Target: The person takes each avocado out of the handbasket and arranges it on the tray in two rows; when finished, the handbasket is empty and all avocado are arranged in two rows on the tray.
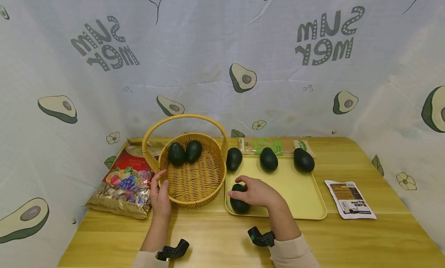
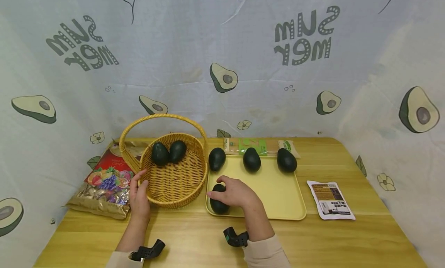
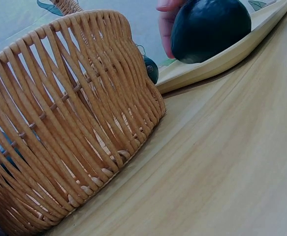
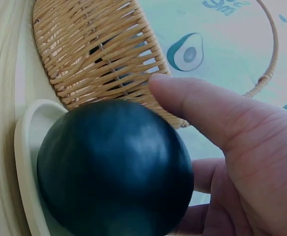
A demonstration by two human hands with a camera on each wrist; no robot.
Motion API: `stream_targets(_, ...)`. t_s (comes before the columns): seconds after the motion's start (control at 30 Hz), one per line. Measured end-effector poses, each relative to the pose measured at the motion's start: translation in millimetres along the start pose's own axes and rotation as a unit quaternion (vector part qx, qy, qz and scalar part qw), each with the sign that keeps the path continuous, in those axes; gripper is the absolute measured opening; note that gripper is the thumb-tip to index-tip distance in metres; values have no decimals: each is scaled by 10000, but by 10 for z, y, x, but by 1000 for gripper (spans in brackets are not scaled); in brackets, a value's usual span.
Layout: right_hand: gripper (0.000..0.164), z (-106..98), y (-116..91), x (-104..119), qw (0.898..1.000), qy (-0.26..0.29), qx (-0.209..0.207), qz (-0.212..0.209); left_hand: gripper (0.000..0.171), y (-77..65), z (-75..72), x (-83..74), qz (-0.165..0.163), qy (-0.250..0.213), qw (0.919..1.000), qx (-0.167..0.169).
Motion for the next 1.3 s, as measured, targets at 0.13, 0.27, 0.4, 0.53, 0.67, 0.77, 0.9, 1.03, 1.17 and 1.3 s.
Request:
stream_targets(0.13,63,-15,-14,-10,10000,-31,14,8,36,1,-1,3,3,2,10000,-3)
stream_targets(0.27,61,-27,-22,-9,10000,-19,31,-15,36,-1,-2,2,9,13,10000,1)
stream_targets(0.4,56,-40,-27,7,9999,-29,48,-107,35,3,1,1,32,8,10000,-9)
stream_targets(0.53,51,-41,-37,19,9997,-14,140,-200,35,9,3,1,18,56,10000,-22)
stream_targets(0.67,50,-40,-43,23,9993,172,273,-211,35,5,-2,-1,-23,46,10000,6)
stream_targets(0.77,50,-36,-37,18,9987,266,370,-225,35,3,-8,2,-51,26,10000,18)
stream_targets(0.9,51,-32,-31,12,9979,297,494,-292,34,5,-11,13,-46,19,10000,10)
stream_targets(1.03,55,-31,-25,14,9971,318,584,-366,35,15,-6,23,11,-8,10000,-2)
stream_targets(1.17,57,-34,-19,16,9972,331,574,-356,35,19,-3,27,35,-40,10000,-27)
stream_targets(1.3,57,-43,-18,18,9985,349,311,-270,35,17,-4,30,24,-49,10000,-35)
Point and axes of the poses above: each hand's wrist, its own y-axis towards the middle knuckle, its own z-axis out of the palm, x = y × z, the point moved 2 cm from there along y, towards the middle knuckle, and after that the axes turned 8 degrees about z, right-handed, at the moved point
